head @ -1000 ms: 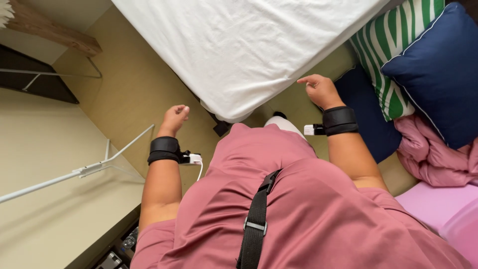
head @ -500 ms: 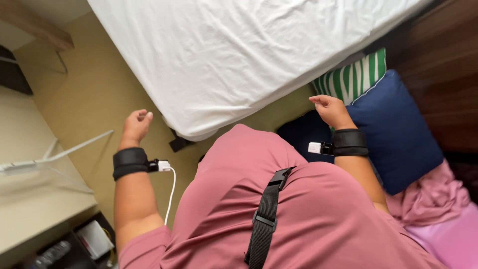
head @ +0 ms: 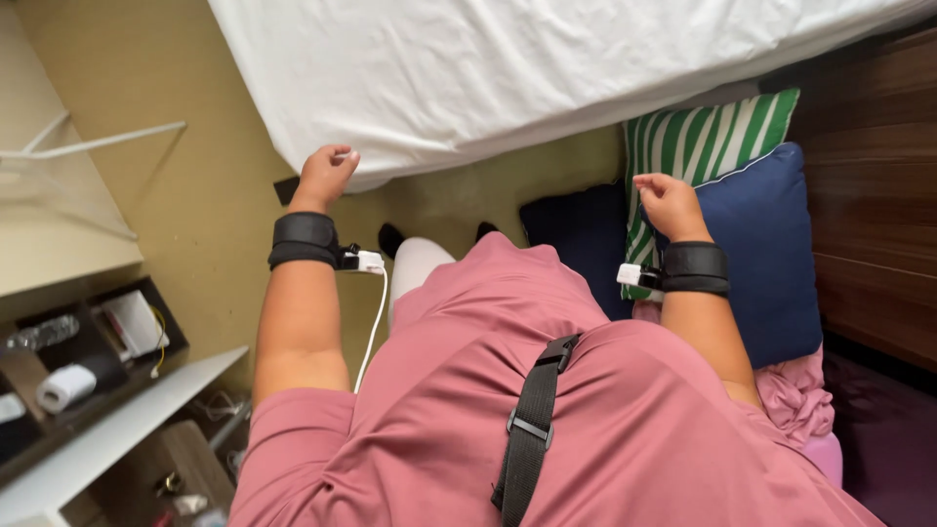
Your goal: The person smooths and tucks a white fitted sheet onto a mattress. They pull the sheet taut across the surface and tuck the edges under the mattress at multiple points around the bed.
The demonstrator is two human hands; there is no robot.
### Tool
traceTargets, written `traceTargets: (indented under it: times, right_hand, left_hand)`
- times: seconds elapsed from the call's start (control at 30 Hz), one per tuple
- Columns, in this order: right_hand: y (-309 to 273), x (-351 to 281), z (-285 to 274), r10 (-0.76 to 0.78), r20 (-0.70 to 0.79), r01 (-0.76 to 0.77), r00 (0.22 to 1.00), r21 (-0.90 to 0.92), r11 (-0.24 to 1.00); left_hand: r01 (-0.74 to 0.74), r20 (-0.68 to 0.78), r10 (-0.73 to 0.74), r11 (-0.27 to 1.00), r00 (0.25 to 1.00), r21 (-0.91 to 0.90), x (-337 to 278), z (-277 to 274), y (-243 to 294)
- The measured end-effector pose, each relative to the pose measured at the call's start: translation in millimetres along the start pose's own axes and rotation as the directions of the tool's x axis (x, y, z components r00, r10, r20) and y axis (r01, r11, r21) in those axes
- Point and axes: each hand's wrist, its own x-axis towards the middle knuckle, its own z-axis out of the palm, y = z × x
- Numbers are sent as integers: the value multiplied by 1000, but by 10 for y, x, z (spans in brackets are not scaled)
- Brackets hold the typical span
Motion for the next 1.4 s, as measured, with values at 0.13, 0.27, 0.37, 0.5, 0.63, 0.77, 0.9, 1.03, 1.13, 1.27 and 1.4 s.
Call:
traceTargets:
  times: [0.13,0.27,0.37,0.5,0.63,0.77,0.9,1.03,1.13,1.27,1.4]
  right_hand:
    - [-62,77,135,59,41,-56,997,-67,996]
    - [-95,168,404,-8,76,15,997,-84,996]
    - [-289,210,602,-37,92,43,995,-68,997]
    - [-549,283,859,9,140,1,990,-70,998]
    - [-739,389,1198,-51,168,66,984,-85,994]
    - [-927,501,1578,-34,247,51,968,-65,997]
    - [-1037,618,1966,-43,319,65,947,-56,996]
    - [-1221,730,2257,-41,379,75,924,-76,994]
    - [-1353,846,2459,-33,420,68,907,-68,995]
    - [-1557,942,2767,-146,484,248,863,-154,957]
    - [-1800,1042,3142,-148,540,288,829,-185,939]
  left_hand:
    - [62,18,-61,997,998,-44,-184,45,69]
    - [64,-11,-65,996,998,-68,-191,136,-97]
    - [43,-19,-45,994,999,-99,-27,309,-467]
    - [64,4,-64,985,998,-161,18,463,-643]
    - [125,17,-125,962,992,-244,20,673,-940]
    - [214,10,-226,909,974,-358,17,874,-1279]
    - [322,-1,-373,802,928,-504,-33,968,-1501]
    - [363,-50,-434,807,899,-466,-3,981,-1752]
    - [391,-112,-484,804,868,-449,95,903,-1788]
    - [365,-134,-512,749,848,-553,266,829,-1884]
    - [516,13,-640,607,768,-604,507,1026,-2336]
